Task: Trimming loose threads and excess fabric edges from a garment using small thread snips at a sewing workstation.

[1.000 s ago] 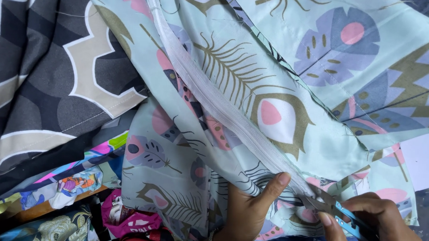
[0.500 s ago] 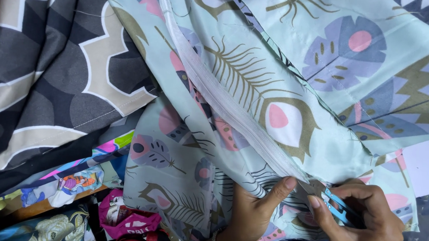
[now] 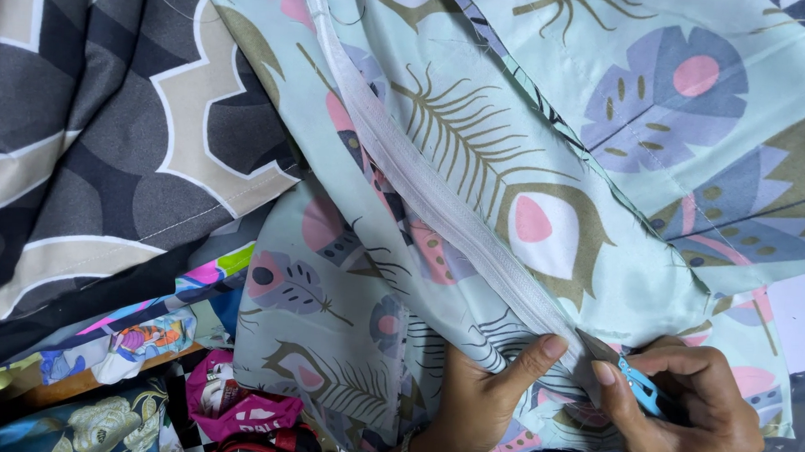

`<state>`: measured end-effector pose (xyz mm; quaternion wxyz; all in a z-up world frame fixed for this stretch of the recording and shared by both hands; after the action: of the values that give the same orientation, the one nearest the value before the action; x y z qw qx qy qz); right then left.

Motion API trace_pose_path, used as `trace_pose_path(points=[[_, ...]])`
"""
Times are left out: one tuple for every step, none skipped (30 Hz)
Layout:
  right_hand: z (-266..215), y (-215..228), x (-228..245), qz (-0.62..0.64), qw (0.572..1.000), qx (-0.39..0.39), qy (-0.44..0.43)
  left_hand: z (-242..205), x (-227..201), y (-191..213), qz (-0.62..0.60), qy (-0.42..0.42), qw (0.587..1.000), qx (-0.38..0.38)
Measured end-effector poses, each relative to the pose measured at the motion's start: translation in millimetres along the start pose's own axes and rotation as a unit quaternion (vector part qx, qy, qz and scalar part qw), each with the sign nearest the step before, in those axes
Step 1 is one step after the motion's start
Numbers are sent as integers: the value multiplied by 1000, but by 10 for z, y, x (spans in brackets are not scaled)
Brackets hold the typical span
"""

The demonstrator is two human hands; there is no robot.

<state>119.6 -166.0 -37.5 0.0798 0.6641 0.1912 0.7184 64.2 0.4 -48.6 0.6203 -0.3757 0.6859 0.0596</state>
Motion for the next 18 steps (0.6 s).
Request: trace_pose_path(points=[[-6, 15, -23, 0, 1000, 0, 0, 1, -1, 0, 0, 1, 1000, 0], [-14, 29, -54, 2, 1000, 1, -8, 0, 8, 0, -6, 9, 1000, -1], [-21, 43, -84, 4, 1000, 3, -15, 0, 14, 0, -11, 17, 1000, -1], [-44, 71, -113, 4, 1000, 2, -16, -4, -20, 11, -11, 18, 1000, -1], [-65, 115, -158, -9, 1000, -9, -27, -6, -55, 11, -13, 19, 1000, 7], [-87, 159, -199, -22, 999, -21, -38, -10, -92, 10, -15, 21, 1000, 16], [-82, 184, -155, -22, 999, -22, -36, 2, -138, 27, -16, 19, 1000, 17], [-78, 208, -113, -73, 996, -20, -36, 14, -203, 55, -2, 2, 1000, 9], [-82, 239, -75, -125, 991, -18, -36, 20, -262, 81, 12, -13, 1000, 1], [-70, 237, -97, -126, 991, -19, -36, 32, -283, 50, 11, -13, 1000, 2], [-57, 215, -95, -109, 994, -11, -18, 45, -299, 39, 0, -7, 1000, -8], [-46, 193, -90, -93, 996, -3, 1, 57, -316, 30, -11, -1, 1000, -18], [-30, 173, -48, -92, 996, -3, 2, 56, -245, 35, -11, -2, 1000, -18], [-15, 144, -5, -96, 995, 3, 3, 54, -170, 57, -21, 0, 999, -29], [3, 113, 37, -99, 995, 9, 5, 55, -96, 79, -31, 1, 999, -40], [12, 85, 13, -99, 995, 9, 6, 65, -120, 70, -31, 0, 999, -40], [15, 68, 4, -82, 996, 3, 16, 69, -145, 61, -22, -3, 999, -40], [16, 49, -7, -66, 998, -2, 25, 73, -170, 54, -13, -6, 999, -39]])
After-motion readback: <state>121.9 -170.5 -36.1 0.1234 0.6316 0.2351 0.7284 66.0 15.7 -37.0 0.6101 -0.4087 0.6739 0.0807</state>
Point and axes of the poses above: each hand's wrist, its own z-axis towards the middle knuckle, its own y-axis out of the back of the hand, x = y × z, the point moved 7 cm from there along z, towards the middle knuckle, and after that the axes turned 1 degree about -x, right-handed, at the moved point
